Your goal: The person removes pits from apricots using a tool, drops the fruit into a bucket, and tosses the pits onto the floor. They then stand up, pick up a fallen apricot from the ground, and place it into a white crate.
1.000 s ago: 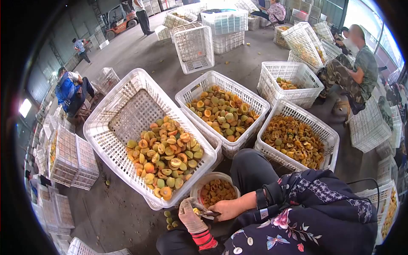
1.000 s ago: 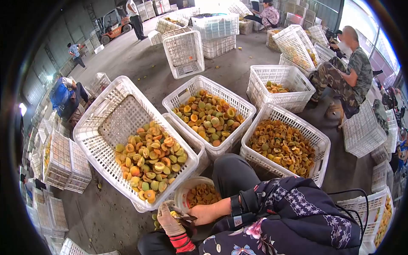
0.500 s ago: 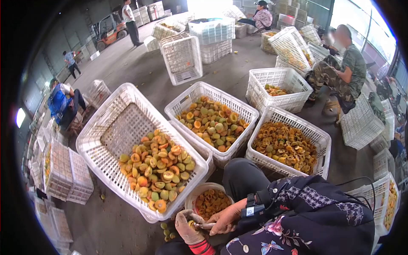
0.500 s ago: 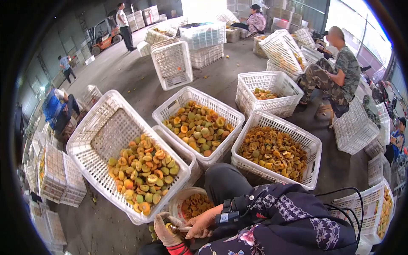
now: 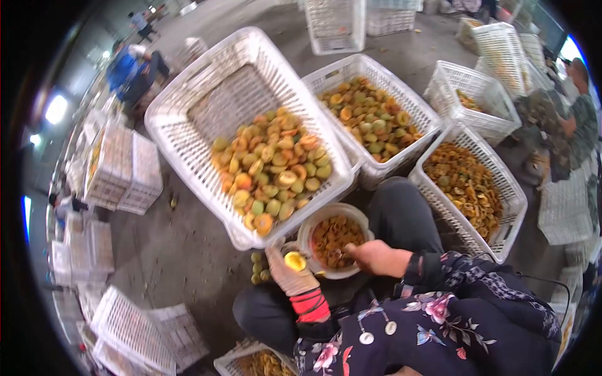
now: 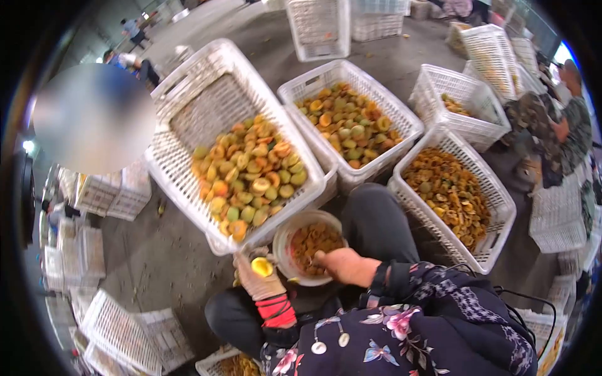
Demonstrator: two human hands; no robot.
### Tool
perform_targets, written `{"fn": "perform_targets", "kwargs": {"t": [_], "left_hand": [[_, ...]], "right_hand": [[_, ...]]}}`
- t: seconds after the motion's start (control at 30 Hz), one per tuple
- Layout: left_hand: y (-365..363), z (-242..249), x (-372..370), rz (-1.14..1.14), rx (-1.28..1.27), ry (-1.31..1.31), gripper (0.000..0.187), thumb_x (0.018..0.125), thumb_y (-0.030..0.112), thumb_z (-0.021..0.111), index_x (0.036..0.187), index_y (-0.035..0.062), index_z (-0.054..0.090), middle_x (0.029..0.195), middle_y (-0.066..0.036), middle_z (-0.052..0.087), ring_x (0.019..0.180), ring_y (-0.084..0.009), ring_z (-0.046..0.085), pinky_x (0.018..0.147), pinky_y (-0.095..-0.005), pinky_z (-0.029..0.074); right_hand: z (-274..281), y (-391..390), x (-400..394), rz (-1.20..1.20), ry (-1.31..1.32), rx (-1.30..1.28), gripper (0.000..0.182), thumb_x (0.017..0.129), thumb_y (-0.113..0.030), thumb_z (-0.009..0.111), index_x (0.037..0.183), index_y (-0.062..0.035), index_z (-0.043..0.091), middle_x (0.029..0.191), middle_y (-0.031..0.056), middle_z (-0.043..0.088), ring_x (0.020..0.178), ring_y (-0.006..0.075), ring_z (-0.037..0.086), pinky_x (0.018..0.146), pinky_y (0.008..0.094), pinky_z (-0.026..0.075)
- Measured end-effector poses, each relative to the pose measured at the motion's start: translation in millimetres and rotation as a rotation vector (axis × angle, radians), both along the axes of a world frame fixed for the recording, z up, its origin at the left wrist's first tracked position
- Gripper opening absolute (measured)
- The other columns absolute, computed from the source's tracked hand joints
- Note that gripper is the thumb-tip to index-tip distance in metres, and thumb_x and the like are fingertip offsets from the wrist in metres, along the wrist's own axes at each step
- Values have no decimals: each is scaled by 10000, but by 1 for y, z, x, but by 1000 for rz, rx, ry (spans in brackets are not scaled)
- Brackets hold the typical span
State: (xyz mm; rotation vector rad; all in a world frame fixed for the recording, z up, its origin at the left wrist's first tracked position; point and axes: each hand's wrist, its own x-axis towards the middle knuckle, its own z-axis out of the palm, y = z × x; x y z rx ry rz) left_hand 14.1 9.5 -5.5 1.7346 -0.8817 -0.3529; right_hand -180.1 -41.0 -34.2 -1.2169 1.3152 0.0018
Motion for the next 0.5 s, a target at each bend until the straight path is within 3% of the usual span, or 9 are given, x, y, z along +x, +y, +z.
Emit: {"fn": "perform_targets", "kwargs": {"t": [0.03,0.07,0.13,0.2,0.27,0.33,0.4,0.43,0.5], "left_hand": [[0,-2,0,-21,-24,-300,406,944,137,531,1290,-64,462,1058,-180,618,883,-214,633,776,-324,539],[-3,22,-9,10,-57,676,422,1013,273,456,1297,-39,468,1099,-156,608,904,-213,629,833,-338,523],[-4,-12,-8,-181,-87,-219,511,1036,424,380,1281,-8,498,1157,-128,601,988,-198,608,908,-343,480],[-15,-6,-20,-180,-51,862,570,1018,502,385,1265,10,531,1193,-107,600,1071,-185,571,964,-342,434],[-16,-13,-26,-332,-16,879,632,1011,551,367,1268,4,553,1175,-104,613,1074,-177,557,962,-340,427],[-19,-2,-32,-294,-76,967,612,1009,536,394,1262,3,555,1127,-103,627,974,-173,607,887,-324,482],[-19,-4,-28,-291,-85,1050,578,1008,512,421,1245,5,563,1088,-105,638,896,-171,627,816,-316,509],[-19,-6,-26,-297,-91,1133,544,1006,488,447,1227,6,572,1050,-106,650,818,-170,647,745,-308,536],[-19,-7,-23,-248,-81,1129,538,997,481,470,1211,-5,555,997,-122,647,757,-199,645,689,-325,543]], "right_hand": [[0,-6,-12,575,-8,-762,279,894,-273,621,1060,-60,549,696,190,632,643,373,631,577,462,488],[26,-12,-4,622,34,-705,293,885,-261,632,1064,-55,526,735,223,629,714,414,638,603,489,494],[44,-16,9,459,-102,-750,327,859,-245,658,1090,-49,535,772,231,633,775,427,636,647,483,503],[49,-21,27,390,-242,-744,325,838,-222,665,1083,-41,550,784,234,633,786,427,635,664,467,507],[49,-29,33,313,-369,-732,325,817,-199,673,1075,-33,565,797,237,633,797,427,633,681,451,511],[48,-42,31,366,-356,-618,302,776,-151,659,1043,-23,600,812,238,631,791,421,632,702,422,512],[59,-65,22,344,-290,-822,260,753,-116,642,993,-20,611,798,227,620,764,398,635,682,406,517],[70,-85,17,271,-289,-953,195,784,-112,628,955,-19,609,791,200,636,736,333,661,659,382,522],[82,-140,11,11,-134,-1086,276,824,-129,695,1054,-20,587,820,137,670,719,227,667,648,323,523]]}}
